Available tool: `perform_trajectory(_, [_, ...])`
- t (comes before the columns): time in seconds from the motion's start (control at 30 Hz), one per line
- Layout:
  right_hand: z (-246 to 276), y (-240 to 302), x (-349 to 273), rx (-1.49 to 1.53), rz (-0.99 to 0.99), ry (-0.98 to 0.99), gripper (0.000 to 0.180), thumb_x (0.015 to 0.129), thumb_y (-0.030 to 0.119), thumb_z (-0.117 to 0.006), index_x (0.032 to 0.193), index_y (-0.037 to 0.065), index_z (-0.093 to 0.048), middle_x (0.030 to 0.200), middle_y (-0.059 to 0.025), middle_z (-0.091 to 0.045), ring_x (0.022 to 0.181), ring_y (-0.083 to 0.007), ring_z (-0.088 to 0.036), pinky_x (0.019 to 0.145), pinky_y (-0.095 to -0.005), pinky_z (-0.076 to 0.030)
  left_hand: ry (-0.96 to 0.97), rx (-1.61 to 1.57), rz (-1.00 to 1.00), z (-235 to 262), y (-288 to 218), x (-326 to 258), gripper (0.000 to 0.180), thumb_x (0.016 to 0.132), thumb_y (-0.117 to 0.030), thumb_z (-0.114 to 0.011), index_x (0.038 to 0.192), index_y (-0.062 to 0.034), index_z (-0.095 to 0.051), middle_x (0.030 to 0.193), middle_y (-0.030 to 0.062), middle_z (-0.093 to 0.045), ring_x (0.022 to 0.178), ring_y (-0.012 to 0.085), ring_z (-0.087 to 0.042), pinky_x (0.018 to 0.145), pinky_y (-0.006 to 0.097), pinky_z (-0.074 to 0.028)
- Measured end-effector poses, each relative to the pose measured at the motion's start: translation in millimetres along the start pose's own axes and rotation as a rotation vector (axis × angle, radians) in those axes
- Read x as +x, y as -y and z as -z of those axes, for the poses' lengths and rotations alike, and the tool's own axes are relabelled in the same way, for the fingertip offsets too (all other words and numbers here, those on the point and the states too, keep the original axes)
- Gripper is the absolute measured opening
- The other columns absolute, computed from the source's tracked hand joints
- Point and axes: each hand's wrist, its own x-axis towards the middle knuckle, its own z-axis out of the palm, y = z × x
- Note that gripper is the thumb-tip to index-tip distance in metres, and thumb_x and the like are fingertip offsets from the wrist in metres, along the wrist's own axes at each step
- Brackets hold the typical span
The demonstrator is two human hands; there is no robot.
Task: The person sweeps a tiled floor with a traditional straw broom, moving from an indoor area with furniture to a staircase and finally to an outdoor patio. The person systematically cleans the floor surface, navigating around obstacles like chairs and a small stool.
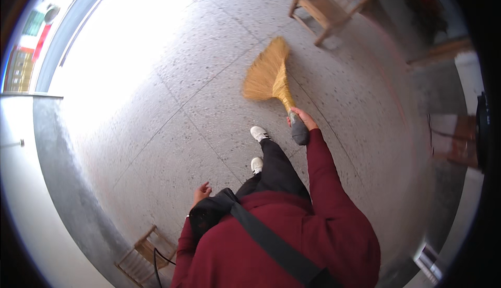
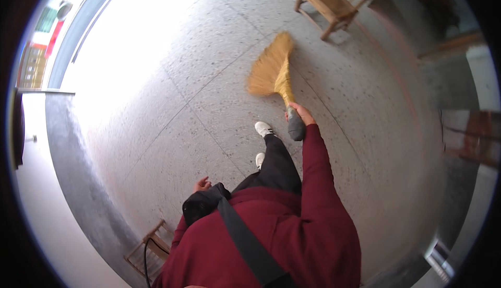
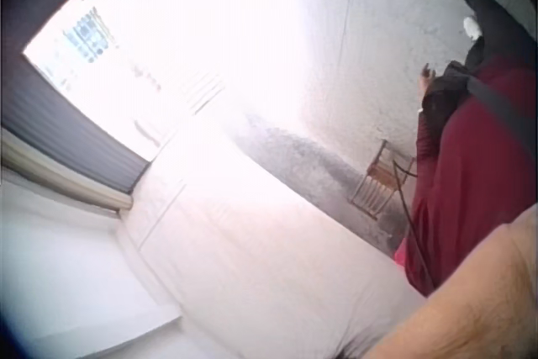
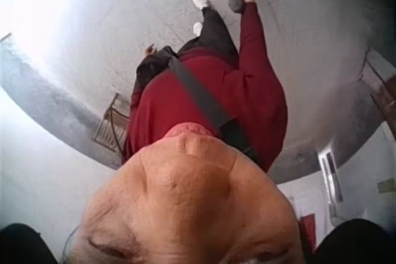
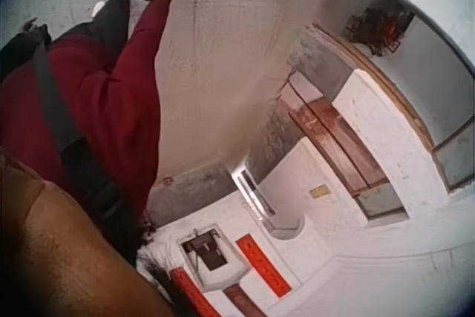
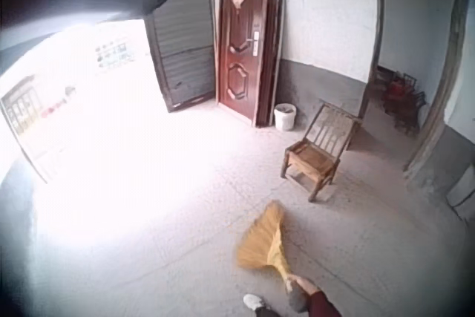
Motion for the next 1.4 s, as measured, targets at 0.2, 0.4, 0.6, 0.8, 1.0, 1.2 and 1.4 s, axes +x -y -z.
perform_trajectory(0.2, [124.5,-68.4,-129.6,0.254,0.21,-0.181,0.037,0.079,0.029,-0.06,0.093,-0.001,-0.042,0.072,-0.0125,-0.052,0.055,-0.0175,-0.054,0.048,-0.0263,-0.048,0.131,0.21,-0.128,14.0,-14.1,30.9,0.044,0.08,-0.015,-0.059,0.12,-0.0006,-0.047,0.082,0.0062,-0.063,0.071,0.0099,-0.057,0.067,0.024,-0.046])
perform_trajectory(0.4, [199.3,-129.4,-202.1,0.564,0.394,-0.393,0.031,0.08,0.025,-0.057,0.092,0.001,-0.042,0.073,-0.0118,-0.051,0.058,-0.0179,-0.053,0.05,-0.0293,-0.048,0.287,0.42,-0.289,-10.2,-68.5,32.6,0.046,0.08,-0.019,-0.057,0.12,-0.0004,-0.046,0.085,0.0097,-0.064,0.078,0.015,-0.062,0.069,0.027,-0.048])
perform_trajectory(0.6, [161.7,-143.1,-239.1,0.226,0.636,-0.482,0.022,0.082,0.024,-0.053,0.09,0.004,-0.05,0.061,-0.0087,-0.054,0.048,-0.0173,-0.053,0.046,-0.0296,-0.046,0.393,0.508,-0.296,-52.8,-85.2,24.8,0.047,0.079,-0.02,-0.058,0.12,0.0004,-0.046,0.084,0.0105,-0.064,0.077,0.0157,-0.062,0.068,0.028,-0.048])
perform_trajectory(0.8, [148.4,-147.3,-231.3,0.118,0.592,-0.25,0.023,0.079,0.019,-0.057,0.095,0.003,-0.051,0.059,-0.0068,-0.051,0.044,-0.0163,-0.051,0.04,-0.0294,-0.043,0.44,0.641,-0.352,-103.2,-102.0,32.6,0.048,0.077,-0.018,-0.058,0.119,0.0012,-0.046,0.081,0.0103,-0.064,0.073,0.0136,-0.061,0.066,0.027,-0.048])
perform_trajectory(1.0, [266.1,-155.5,-210.6,-0.179,0.409,-0.395,0.045,0.07,0.028,-0.065,0.105,0.0,-0.058,0.089,-0.0087,-0.061,0.076,-0.0157,-0.058,0.068,-0.027,-0.044,0.457,0.743,-0.342,-196.3,-149.4,7.1,0.048,0.076,-0.019,-0.058,0.118,0.0009,-0.047,0.075,0.0082,-0.064,0.069,0.0108,-0.059,0.064,0.025,-0.047])
perform_trajectory(1.2, [418.9,-196.5,-337.7,-0.164,0.378,-0.532,0.054,0.072,0.033,-0.063,0.117,0.005,-0.053,0.103,-0.0074,-0.058,0.089,-0.0143,-0.055,0.078,-0.0253,-0.041,0.607,0.843,-0.465,-316.0,-151.9,-18.7,0.044,0.075,-0.017,-0.056,0.116,-0.0017,-0.051,0.063,0.0074,-0.059,0.057,0.0086,-0.052,0.055,0.028,-0.044])
perform_trajectory(1.4, [530.6,-220.4,-450.7,-0.159,0.295,-0.859,0.049,0.07,0.025,-0.065,0.114,0.004,-0.054,0.089,-0.0053,-0.059,0.076,-0.0139,-0.055,0.069,-0.0262,-0.041,0.703,0.95,-0.723,-438.2,-216.4,-67.7,0.042,0.076,-0.02,-0.055,0.114,-0.0042,-0.053,0.062,0.0116,-0.057,0.058,0.014,-0.054,0.056,0.032,-0.044])
